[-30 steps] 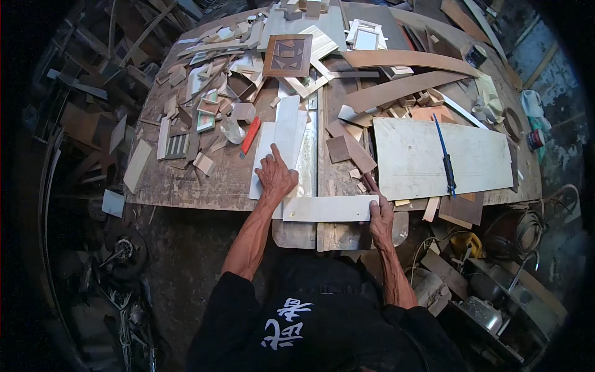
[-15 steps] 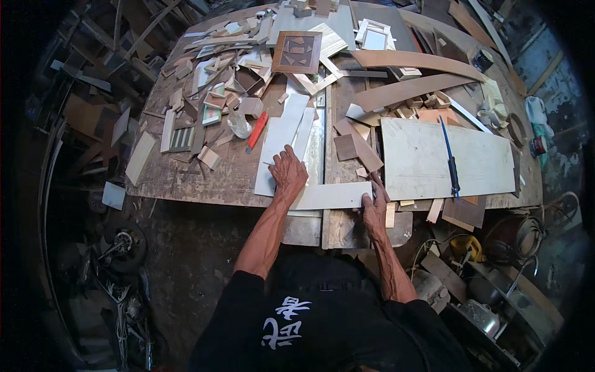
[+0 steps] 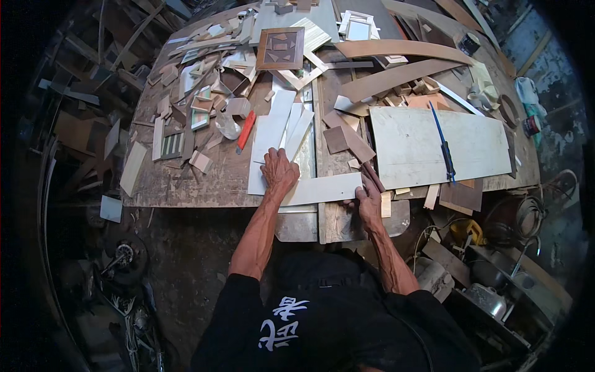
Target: Inspecting and marking small wooden pieces at a workbench.
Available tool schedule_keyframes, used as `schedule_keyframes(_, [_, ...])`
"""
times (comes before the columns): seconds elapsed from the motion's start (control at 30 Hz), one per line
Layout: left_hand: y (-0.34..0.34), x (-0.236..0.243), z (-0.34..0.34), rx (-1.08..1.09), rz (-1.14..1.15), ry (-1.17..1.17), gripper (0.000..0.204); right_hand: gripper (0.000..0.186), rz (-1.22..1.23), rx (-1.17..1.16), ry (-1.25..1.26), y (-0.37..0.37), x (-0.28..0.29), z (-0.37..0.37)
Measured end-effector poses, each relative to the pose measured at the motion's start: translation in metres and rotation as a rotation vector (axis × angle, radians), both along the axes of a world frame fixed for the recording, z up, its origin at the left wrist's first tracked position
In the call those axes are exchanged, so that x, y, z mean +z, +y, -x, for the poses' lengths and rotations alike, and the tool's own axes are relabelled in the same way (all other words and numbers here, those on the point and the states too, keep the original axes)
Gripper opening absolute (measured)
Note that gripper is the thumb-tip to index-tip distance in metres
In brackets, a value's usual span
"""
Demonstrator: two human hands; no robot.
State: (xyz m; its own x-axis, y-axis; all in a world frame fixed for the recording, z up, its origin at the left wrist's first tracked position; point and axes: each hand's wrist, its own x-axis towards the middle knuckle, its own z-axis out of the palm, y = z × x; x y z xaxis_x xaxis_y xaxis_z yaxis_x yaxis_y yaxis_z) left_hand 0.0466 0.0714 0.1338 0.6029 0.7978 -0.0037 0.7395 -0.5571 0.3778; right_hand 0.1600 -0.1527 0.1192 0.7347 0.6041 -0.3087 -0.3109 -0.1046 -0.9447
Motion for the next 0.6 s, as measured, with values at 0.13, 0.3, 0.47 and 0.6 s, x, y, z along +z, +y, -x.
schedule_keyframes(0.13, [-0.015, 0.009, -0.002, -0.014, -0.114, -0.126, 0.045, 0.039, 0.005, 0.000, 0.034, 0.002, 0.006, 0.000])
schedule_keyframes(0.3, [-0.048, 0.027, 0.016, -0.421, 0.103, -0.228, 0.054, 0.041, 0.001, -0.014, 0.037, 0.006, 0.008, 0.001])
schedule_keyframes(0.47, [-0.058, 0.024, 0.035, -0.541, 0.070, -0.175, 0.063, 0.044, 0.019, 0.005, 0.067, 0.008, 0.006, 0.003])
schedule_keyframes(0.6, [-0.055, 0.015, 0.036, -0.540, 0.027, -0.170, 0.065, 0.043, -0.018, 0.004, 0.094, 0.007, 0.004, 0.005])
